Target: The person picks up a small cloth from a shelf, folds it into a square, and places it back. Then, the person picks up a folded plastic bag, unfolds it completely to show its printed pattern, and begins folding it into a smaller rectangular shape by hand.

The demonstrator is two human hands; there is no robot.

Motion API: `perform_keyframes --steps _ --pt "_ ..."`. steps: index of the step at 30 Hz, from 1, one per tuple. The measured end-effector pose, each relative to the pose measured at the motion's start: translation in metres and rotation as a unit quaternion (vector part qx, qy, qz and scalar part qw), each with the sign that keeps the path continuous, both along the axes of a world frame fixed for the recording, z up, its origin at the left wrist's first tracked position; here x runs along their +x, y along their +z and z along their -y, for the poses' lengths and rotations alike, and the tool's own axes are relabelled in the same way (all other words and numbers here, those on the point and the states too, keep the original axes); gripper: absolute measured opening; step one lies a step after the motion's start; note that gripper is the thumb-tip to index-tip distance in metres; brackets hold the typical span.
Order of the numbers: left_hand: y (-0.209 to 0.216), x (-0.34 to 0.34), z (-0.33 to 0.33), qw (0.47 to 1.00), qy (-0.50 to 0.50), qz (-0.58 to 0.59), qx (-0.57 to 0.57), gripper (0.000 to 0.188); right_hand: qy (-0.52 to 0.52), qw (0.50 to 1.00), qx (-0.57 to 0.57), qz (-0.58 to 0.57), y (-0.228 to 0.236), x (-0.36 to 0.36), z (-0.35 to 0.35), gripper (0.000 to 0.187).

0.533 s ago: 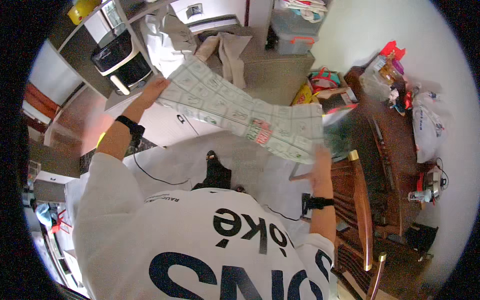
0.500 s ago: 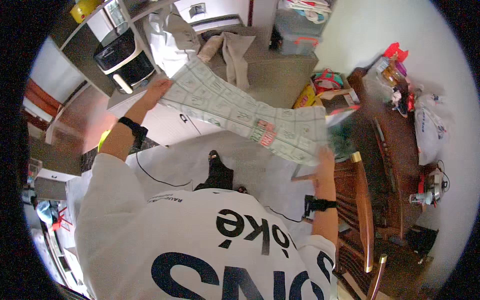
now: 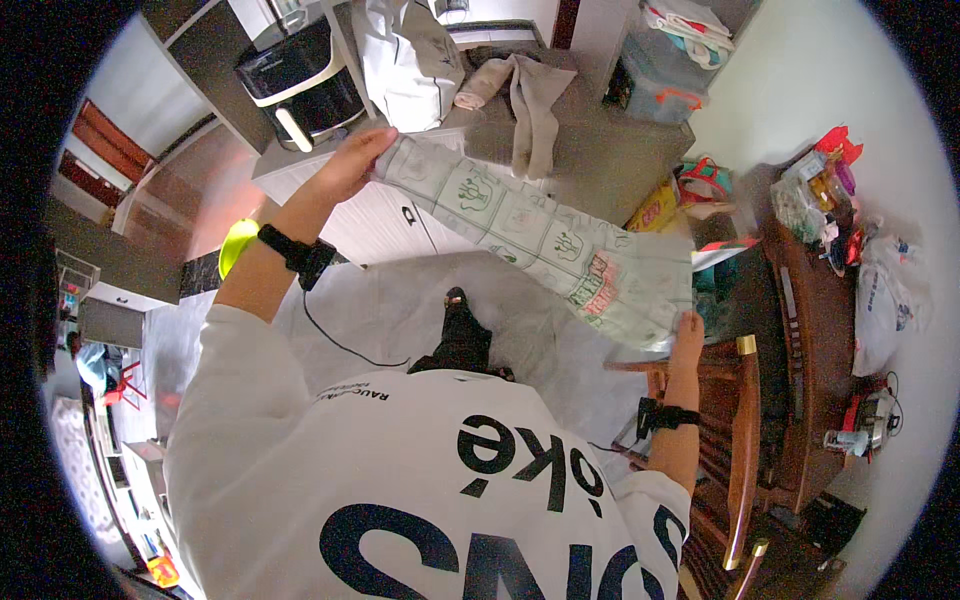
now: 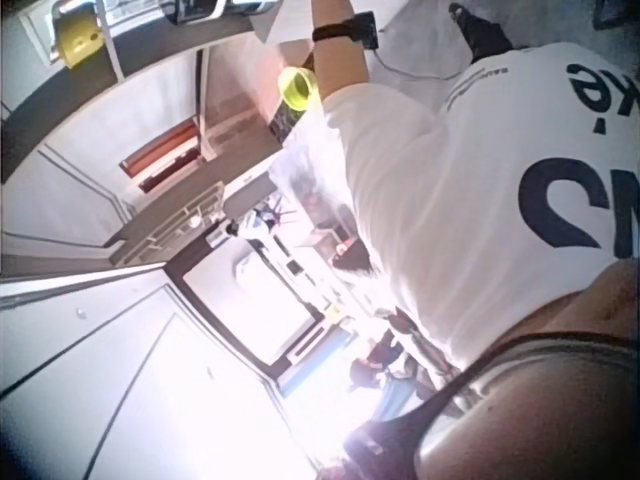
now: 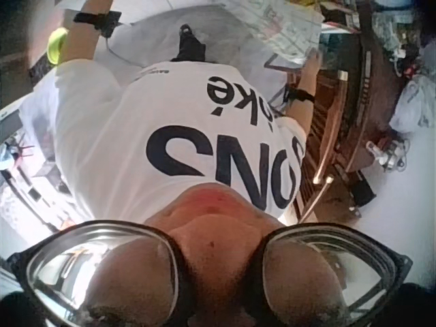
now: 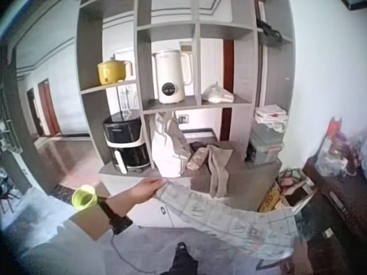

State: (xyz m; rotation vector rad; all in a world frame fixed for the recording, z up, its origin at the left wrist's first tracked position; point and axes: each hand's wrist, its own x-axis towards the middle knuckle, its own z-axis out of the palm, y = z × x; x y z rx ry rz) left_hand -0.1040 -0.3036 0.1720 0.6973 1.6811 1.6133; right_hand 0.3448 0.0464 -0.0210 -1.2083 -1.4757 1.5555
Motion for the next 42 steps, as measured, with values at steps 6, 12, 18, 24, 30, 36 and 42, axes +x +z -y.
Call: perform_keyframes --steps 6,12,18,24,30,36,42 --pt "0.049 0.036 -0.033 0.997 -0.048 0.02 0.052 0.025 0.012 0.876 0.412 0.249 0.069 -0.064 0.0 0.044" --pt "0.056 0.091 -0.087 0.991 -0.092 0.0 -0.097 0.022 0.308 0.929 0.196 -0.058 0.205 -0.153 0.133 0.057" --pt "0.068 0.123 -0.1 0.979 -0.183 -0.039 -0.079 0.032 0.307 0.894 0.325 -0.035 0.209 -0.191 0.136 0.043" --pt "0.038 0.103 -0.093 0.946 -0.287 -0.152 0.01 0.039 0.318 0.916 0.24 -0.046 0.195 -0.184 0.11 0.018" --pt "0.049 0.104 -0.09 0.86 -0.312 -0.373 -0.153 0.022 0.269 0.942 0.163 -0.116 0.23 -0.172 0.111 0.019" --pt "0.038 0.099 -0.094 0.923 -0.25 -0.291 -0.04 0.03 0.261 0.94 0.2 -0.095 0.233 -0.155 0.096 0.024" --pt "0.051 0.1 -0.096 0.944 -0.201 -0.257 -0.056 0.026 0.237 0.94 0.223 -0.105 0.228 -0.131 0.082 0.027"
